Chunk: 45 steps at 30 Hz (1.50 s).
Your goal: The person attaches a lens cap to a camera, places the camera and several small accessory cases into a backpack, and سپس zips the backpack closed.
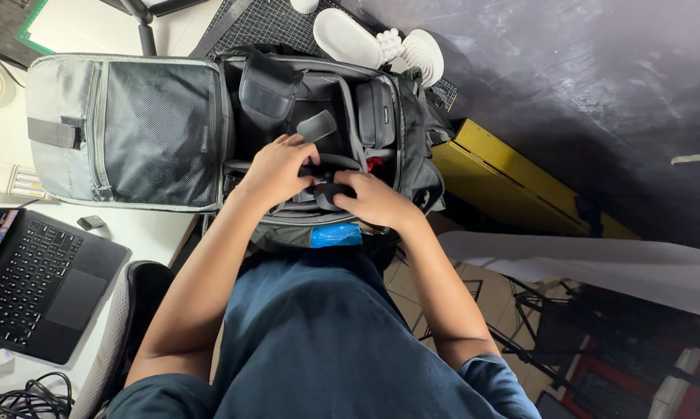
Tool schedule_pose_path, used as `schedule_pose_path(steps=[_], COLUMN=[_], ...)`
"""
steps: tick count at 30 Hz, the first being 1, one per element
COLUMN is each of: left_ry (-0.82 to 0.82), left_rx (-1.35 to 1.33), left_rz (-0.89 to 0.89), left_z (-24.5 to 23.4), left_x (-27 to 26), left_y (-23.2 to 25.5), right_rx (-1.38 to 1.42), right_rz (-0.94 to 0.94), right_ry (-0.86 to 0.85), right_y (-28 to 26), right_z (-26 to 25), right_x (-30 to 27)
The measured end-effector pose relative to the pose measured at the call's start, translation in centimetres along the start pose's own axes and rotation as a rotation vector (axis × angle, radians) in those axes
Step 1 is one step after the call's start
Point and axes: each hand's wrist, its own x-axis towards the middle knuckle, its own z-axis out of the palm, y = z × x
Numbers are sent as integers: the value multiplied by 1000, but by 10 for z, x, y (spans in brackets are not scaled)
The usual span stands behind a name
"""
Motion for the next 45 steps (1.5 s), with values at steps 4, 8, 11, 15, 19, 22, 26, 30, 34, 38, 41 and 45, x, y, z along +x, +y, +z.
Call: schedule_pose_path(steps=[4,8,11,15,19,22,26,30,34,38,41,45], left_ry=[-15,-54,-130,-209,-200,-198,-152,-146,-13,-7,80,74], left_rx=[-8,37,56,68,101,103,359,653,509,403,241,-8], left_rz=[3,-28,-94,-217,-198,-210,-130,-24,49,125,170,54], left_z=[2,0,-5,-11,-9,-9,-1,14,20,10,-2,-32], left_x=[1,3,3,3,0,-3,-9,-25,-31,-30,-40,-55], left_y=[-3,2,4,7,8,10,26,37,15,2,10,29], right_rx=[82,55,29,-66,-111,-80,90,733,1068,1116,985,729], right_rz=[-63,-100,-158,-91,-106,96,98,22,76,12,89,41], right_ry=[-40,172,268,333,449,498,599,550,471,435,470,487], right_y=[1,4,3,-8,-6,4,33,56,56,47,48,57], right_z=[-9,-12,-4,17,35,47,45,22,9,6,10,17], right_x=[-9,-17,-17,-15,-14,-11,-12,-26,-36,-36,-36,-32])
